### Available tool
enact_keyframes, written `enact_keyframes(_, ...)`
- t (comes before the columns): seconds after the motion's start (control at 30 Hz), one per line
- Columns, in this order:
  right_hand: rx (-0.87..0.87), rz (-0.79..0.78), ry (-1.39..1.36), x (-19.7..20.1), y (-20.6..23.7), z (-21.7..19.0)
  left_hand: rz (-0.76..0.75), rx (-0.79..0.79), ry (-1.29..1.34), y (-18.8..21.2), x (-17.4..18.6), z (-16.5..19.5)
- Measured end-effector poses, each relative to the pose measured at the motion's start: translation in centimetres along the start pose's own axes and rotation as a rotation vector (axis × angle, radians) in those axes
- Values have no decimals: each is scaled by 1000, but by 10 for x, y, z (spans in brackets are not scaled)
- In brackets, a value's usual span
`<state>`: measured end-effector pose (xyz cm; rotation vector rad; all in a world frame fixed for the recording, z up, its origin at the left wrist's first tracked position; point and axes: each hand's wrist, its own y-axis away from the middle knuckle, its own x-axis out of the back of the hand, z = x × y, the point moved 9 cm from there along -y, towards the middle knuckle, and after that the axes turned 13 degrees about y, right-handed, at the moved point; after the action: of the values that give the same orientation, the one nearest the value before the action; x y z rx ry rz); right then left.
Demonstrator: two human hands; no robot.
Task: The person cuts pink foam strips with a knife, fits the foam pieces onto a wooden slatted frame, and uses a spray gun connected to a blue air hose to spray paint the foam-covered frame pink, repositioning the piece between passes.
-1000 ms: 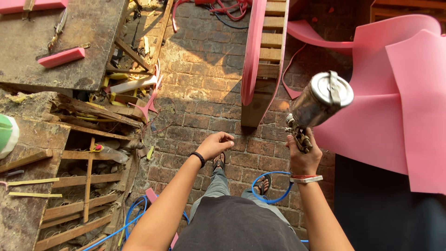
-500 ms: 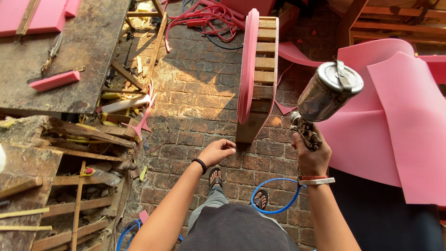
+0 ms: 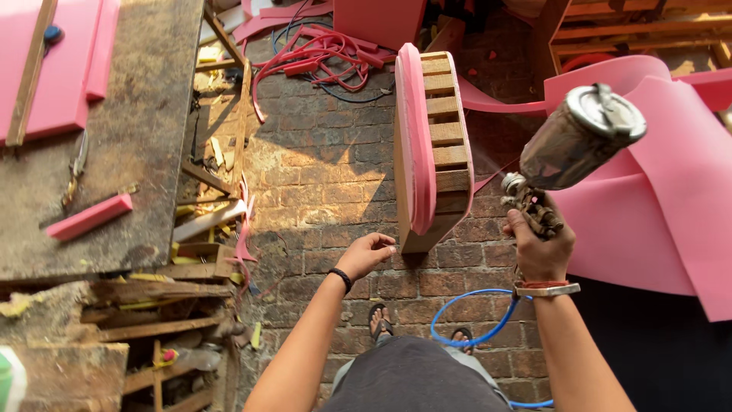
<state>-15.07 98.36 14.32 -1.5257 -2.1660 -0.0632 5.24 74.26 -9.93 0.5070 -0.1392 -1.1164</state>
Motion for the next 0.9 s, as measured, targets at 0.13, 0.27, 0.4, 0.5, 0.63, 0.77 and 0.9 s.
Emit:
enact_keyframes(0.13, -52, -14, 53, -16, -10, -5, -76, -46, 2, -23, 4, 24)
enact_keyframes(0.27, -109, 26, 68, -22, -23, -4, -117, -54, -7, -53, 2, 47)
enact_keyframes(0.4, -130, 8, 21, -29, -53, 0, -96, -29, -57, -85, 1, 67)
enact_keyframes(0.5, -117, 34, -35, -34, -78, 1, -97, -12, -49, -100, 0, 83)
enact_keyframes(0.63, -153, 10, 7, -47, -93, 2, -75, 19, -179, -110, 6, 98)
enact_keyframes(0.77, -232, 27, 43, -55, -92, 2, -153, -1, -174, -116, 6, 110)
enact_keyframes(0.9, -225, 87, -47, -74, -93, -6, -337, 9, -111, -124, -3, 127)
